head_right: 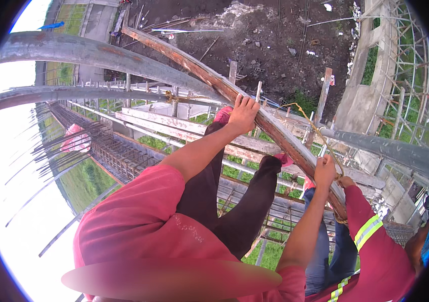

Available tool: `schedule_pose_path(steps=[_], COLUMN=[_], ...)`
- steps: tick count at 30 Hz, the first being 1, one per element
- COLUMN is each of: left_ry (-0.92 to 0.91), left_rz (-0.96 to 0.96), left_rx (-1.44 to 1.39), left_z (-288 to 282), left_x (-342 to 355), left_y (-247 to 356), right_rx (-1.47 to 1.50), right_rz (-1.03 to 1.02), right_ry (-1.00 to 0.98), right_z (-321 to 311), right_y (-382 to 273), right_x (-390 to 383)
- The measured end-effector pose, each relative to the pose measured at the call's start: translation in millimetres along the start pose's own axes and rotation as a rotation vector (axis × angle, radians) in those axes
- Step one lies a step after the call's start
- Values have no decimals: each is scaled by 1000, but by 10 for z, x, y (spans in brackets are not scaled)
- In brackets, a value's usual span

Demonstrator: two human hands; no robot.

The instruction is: The person lifts and positions a long curved metal beam onto a scaffolding structure with assistance from a coworker. They align the beam along the frame and secure it in place while standing on the scaffolding.

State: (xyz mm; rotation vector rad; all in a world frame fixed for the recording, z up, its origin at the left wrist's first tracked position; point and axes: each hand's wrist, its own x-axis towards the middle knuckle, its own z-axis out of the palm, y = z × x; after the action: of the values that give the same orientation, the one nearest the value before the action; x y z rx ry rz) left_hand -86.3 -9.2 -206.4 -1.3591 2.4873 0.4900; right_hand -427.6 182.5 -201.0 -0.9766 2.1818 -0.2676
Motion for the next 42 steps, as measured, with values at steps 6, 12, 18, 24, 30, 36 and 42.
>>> schedule_pose_path(steps=[6, 12, 18, 24, 30, 36, 42], left_ry=[-33, -112, -129, -127, -205, -216, -216], left_rz=[40, 46, 61, 88, 116, 152, 158], left_rx=[5, -15, -64, -52, -80, -38, -33], left_z=[-26, -141, -163, -170, -150, -138, -128], left_x=[-11, -14, -26, -18, -5, 55, 87], left_y=[-65, -113, -135, -195, -211, -242, -234], right_rx=[45, -319, -325, -321, -449, -389, -356], right_rz=[-94, 99, 135, 145, 12, 111, 123], right_ry=[93, -129, -160, -259, -421, -364, -366], right_z=[578, 815, 737, 809, 1029, 885, 917], right_y=[-1076, -1623, -1736, -1598, -1235, -1465, -1386], right_x=[224, 204, 179, 305, 499, 385, 426])
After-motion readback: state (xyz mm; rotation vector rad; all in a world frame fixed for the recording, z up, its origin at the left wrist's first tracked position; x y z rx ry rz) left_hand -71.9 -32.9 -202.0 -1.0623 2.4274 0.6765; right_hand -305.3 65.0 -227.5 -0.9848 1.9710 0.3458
